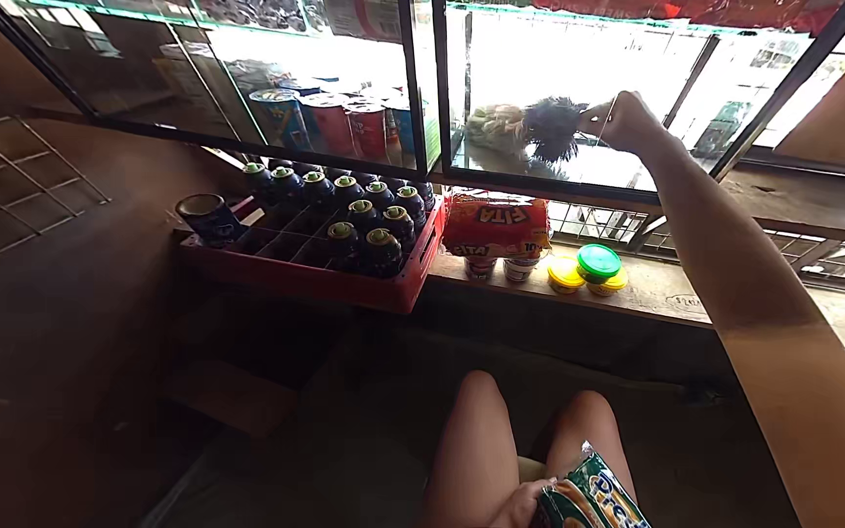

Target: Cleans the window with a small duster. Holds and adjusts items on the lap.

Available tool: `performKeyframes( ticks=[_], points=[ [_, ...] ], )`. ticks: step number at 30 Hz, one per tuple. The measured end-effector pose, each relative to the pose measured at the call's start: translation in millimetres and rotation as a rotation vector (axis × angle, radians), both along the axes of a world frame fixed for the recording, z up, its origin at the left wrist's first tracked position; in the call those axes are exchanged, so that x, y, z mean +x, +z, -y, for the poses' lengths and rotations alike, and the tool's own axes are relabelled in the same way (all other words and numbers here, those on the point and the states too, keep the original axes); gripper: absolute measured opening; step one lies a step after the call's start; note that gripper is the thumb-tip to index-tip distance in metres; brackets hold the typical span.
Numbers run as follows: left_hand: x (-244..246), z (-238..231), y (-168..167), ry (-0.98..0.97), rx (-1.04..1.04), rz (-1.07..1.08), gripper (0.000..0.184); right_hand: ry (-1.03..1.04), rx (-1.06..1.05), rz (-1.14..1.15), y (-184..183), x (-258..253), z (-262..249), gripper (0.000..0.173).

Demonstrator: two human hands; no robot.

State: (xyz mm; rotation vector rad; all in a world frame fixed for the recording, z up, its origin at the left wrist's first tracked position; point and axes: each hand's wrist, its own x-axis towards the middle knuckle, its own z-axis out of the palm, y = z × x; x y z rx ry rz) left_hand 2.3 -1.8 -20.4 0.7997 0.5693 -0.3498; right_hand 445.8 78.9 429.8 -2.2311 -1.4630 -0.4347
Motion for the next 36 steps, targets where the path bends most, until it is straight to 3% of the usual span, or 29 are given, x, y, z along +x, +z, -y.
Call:
performKeyframes(
  ticks=[5,9,13,20,23,26,36],
  points=[
    [2,3,12,0.012,-0.022,-0.070,0.039,-0.167,-0.099,0.048,42,-43,56,0.028],
    [2,6,9,0.023,-0.041,-0.073,0.039,-0.355,0.119,-0.022,63,-80,118,0.033],
    [0,2,14,-0.029,0.036,-0.034,0.038,-0.199,0.218,-0.079,52,-89,116,0.032],
    [-1,6,19,0.037,-0.014,-0.054,0.040,0.203,0.106,-0.273,2,-53,28,0.028],
    [-1,3,10,0.011,0.016,-0.013,0.037,0.091,0.082,-0.200,-25,-30,8,0.025],
    [-3,7,20,0.054,-0.008,-0.032,0.045,-0.075,-0.002,-0.126,-23,-42,14,0.024],
    [-3,6,13,0.055,-0.015,-0.058,0.045,-0.388,-0.260,-0.106,-3,-101,110,0.019]
  ],
)
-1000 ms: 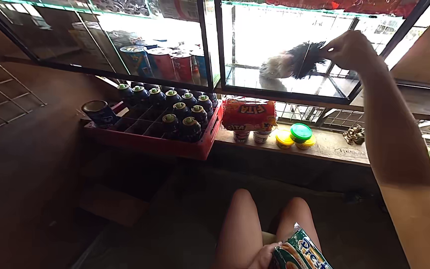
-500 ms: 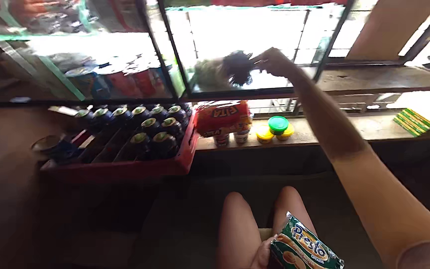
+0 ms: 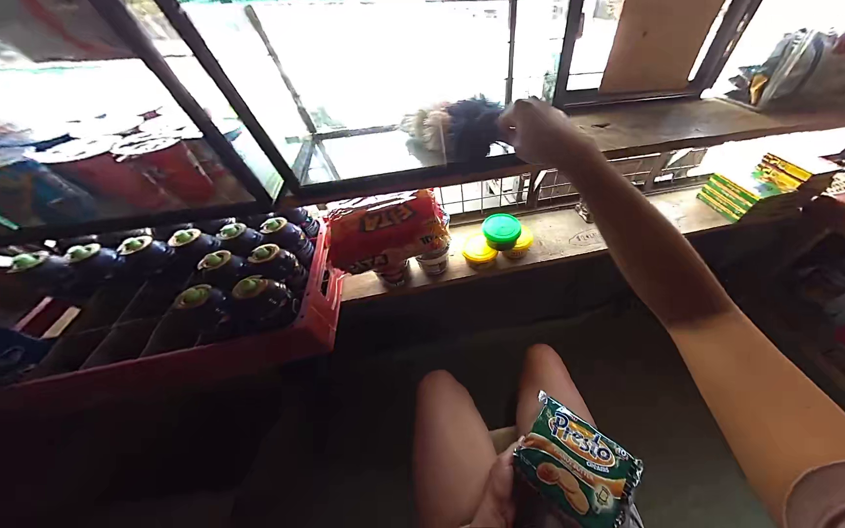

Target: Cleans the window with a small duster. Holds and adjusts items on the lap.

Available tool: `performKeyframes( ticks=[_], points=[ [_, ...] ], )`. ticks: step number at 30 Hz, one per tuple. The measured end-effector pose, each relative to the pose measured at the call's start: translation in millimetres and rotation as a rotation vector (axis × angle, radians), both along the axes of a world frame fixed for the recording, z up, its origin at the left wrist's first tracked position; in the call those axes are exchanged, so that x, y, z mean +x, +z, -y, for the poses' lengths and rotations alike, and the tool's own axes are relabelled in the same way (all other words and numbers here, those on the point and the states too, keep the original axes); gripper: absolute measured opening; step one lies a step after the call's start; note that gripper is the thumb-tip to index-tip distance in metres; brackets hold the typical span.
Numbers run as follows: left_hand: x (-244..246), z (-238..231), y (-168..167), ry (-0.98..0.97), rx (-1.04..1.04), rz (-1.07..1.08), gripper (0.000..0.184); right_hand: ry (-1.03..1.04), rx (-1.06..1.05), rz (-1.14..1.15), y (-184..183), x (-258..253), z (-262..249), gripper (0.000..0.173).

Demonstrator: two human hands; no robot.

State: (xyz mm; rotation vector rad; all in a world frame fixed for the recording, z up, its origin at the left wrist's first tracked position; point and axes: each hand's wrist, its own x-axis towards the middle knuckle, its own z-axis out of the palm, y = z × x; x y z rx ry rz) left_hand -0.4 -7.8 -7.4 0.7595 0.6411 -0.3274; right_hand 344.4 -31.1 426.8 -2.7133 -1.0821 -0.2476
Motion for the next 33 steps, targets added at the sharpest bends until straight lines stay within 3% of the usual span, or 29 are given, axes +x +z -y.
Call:
performKeyframes(
  ticks=[3,7,10,14,20,28,33],
  points=[
    [0,-1,0,-0.007,0.004,0.006,0.042,-0.036,0.015,0.099,1,-10,24,0.022],
    [2,-1,2,-0.011,-0.002,0.002,0.042,0.134,0.299,0.142,-4,-16,33,0.032],
    [2,-1,4,-0.011,-0.005,-0.014,0.041,0.302,0.431,0.003,-22,12,14,0.034],
    [3,-2,3,-0.011,-0.027,0.014,0.040,0.348,0.558,-0.262,-30,44,-23,0.027],
    [4,-2,-2,-0.005,-0.032,0.000,0.038,0.399,0.493,-0.384,-28,77,-60,0.018],
    [7,0,1,-0.013,-0.003,-0.039,0.036,0.270,0.400,-0.414,-25,85,-72,0.024],
    [6,0,-1,-0.018,-0.014,-0.037,0.037,0.224,0.386,-0.183,-52,111,-100,0.022]
  ],
)
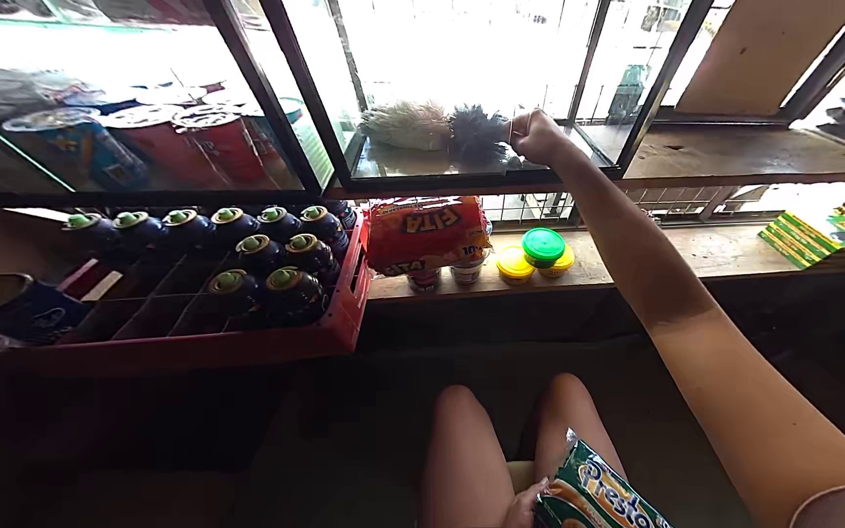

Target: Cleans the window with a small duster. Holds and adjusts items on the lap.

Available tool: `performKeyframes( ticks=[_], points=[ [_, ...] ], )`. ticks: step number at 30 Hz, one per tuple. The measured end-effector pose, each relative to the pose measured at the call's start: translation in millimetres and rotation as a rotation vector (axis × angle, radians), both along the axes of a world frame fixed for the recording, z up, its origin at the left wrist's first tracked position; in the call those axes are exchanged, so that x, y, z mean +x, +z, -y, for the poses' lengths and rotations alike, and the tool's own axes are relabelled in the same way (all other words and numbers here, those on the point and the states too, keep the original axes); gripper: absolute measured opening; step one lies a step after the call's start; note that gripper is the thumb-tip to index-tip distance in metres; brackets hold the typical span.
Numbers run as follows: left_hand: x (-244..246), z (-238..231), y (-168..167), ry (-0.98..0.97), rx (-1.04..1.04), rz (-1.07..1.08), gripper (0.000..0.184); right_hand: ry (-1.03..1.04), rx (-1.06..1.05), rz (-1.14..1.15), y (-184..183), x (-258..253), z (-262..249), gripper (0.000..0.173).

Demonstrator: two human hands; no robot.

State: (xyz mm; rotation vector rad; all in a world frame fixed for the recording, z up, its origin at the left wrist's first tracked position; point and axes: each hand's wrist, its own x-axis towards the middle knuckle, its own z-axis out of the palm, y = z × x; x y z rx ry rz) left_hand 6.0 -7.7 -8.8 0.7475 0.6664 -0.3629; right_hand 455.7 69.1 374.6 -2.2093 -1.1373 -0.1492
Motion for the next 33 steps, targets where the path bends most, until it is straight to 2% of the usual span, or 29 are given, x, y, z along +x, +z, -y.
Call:
performKeyframes(
  ticks=[4,11,17,21,28,33],
  points=[
    [0,0,0,0.010,-0.010,-0.007,0.037,-0.136,-0.157,0.036,15,-21,-13,0.023],
    [-2,1,2,0.016,0.020,-0.011,0.038,-0.207,-0.248,0.093,42,-60,7,0.027],
    [-9,3,-1,0.069,0.007,0.065,0.046,-0.333,-0.338,0.104,66,-105,54,0.025],
    [-11,3,4,0.086,0.021,0.058,0.048,-0.407,-0.390,0.094,73,-132,76,0.031],
    [-10,-3,6,0.012,0.068,0.081,0.047,-0.536,-0.505,0.127,79,-153,112,0.032],
    [-8,-4,11,-0.025,0.072,0.059,0.045,-0.572,-0.443,0.202,92,-163,137,0.028]
  ],
)
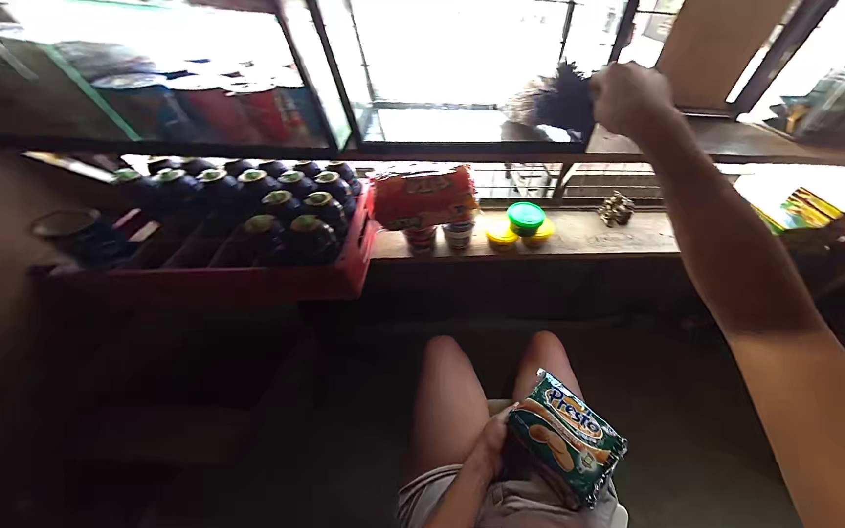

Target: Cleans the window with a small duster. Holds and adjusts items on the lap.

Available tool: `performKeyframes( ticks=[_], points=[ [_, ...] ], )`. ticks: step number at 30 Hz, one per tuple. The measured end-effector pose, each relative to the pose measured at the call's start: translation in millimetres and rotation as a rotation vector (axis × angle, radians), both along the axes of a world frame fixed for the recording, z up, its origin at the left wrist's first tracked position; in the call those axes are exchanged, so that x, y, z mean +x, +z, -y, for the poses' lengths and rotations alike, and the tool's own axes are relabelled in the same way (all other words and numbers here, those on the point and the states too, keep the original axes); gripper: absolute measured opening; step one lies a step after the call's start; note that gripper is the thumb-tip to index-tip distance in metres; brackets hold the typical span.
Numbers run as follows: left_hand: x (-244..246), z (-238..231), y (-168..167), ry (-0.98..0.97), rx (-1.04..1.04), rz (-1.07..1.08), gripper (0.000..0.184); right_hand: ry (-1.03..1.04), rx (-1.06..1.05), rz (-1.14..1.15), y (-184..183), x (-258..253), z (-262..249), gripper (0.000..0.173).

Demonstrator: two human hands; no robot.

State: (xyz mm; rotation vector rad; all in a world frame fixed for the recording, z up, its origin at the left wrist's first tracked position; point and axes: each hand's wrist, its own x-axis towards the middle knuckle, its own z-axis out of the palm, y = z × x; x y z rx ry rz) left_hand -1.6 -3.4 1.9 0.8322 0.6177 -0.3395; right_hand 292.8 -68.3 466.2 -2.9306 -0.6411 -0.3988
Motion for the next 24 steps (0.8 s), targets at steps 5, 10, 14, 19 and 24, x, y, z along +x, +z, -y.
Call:
performKeyframes(
  ticks=[5,10,14,19,24],
  points=[
    [1,1,-2,0.003,-0.017,0.010,0.044,0.068,0.169,0.159,15,-21,12,0.035],
    [2,2,0,0.007,-0.032,0.005,0.044,0.153,0.162,0.239,11,-11,-3,0.033],
    [1,2,-2,0.000,-0.034,0.020,0.044,0.159,0.038,0.212,2,3,-28,0.030],
    [0,1,-4,0.005,-0.052,0.036,0.044,0.076,-0.069,0.147,5,6,-44,0.027],
    [2,2,-7,0.001,-0.055,0.035,0.044,-0.023,-0.134,0.098,8,5,-31,0.028]
  ],
)
